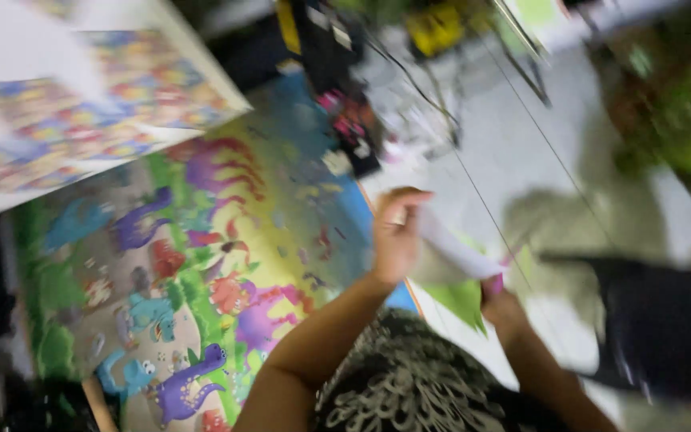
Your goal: The person uses pink scissors to cut a large sheet of printed paper from a roll, then cuts a separate sheet of light green paper into smaller pieces. The person folds the green paper and continues cutting it into strips.
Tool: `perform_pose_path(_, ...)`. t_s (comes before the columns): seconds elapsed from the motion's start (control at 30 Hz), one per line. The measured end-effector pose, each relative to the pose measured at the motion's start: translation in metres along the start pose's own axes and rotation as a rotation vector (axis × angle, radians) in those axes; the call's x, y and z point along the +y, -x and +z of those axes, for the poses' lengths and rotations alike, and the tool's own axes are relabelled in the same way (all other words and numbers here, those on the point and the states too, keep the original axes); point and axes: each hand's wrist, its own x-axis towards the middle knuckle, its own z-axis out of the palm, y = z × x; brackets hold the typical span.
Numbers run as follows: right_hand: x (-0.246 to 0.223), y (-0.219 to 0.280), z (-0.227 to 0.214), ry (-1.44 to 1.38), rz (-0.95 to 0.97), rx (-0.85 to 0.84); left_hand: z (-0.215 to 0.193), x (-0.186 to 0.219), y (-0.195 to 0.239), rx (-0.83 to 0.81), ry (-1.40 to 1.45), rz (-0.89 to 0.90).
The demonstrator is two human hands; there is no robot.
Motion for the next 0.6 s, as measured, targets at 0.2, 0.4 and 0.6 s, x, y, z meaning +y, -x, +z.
perform_pose_path(0.2, 0.001, -0.081, 0.086, -1.643, 0.526, 0.022, 0.011, -0.045, -0.030, 0.013, 0.089, 0.004)
perform_pose_path(0.4, 0.012, -0.115, 0.112, -1.904, 0.349, -0.351, -0.002, -0.005, -0.029, -0.153, 0.254, -0.021)
perform_pose_path(0.6, -0.036, -0.027, -0.026, -1.864, 0.129, -0.261, -0.037, -0.017, -0.001, -0.219, 0.285, -0.390)
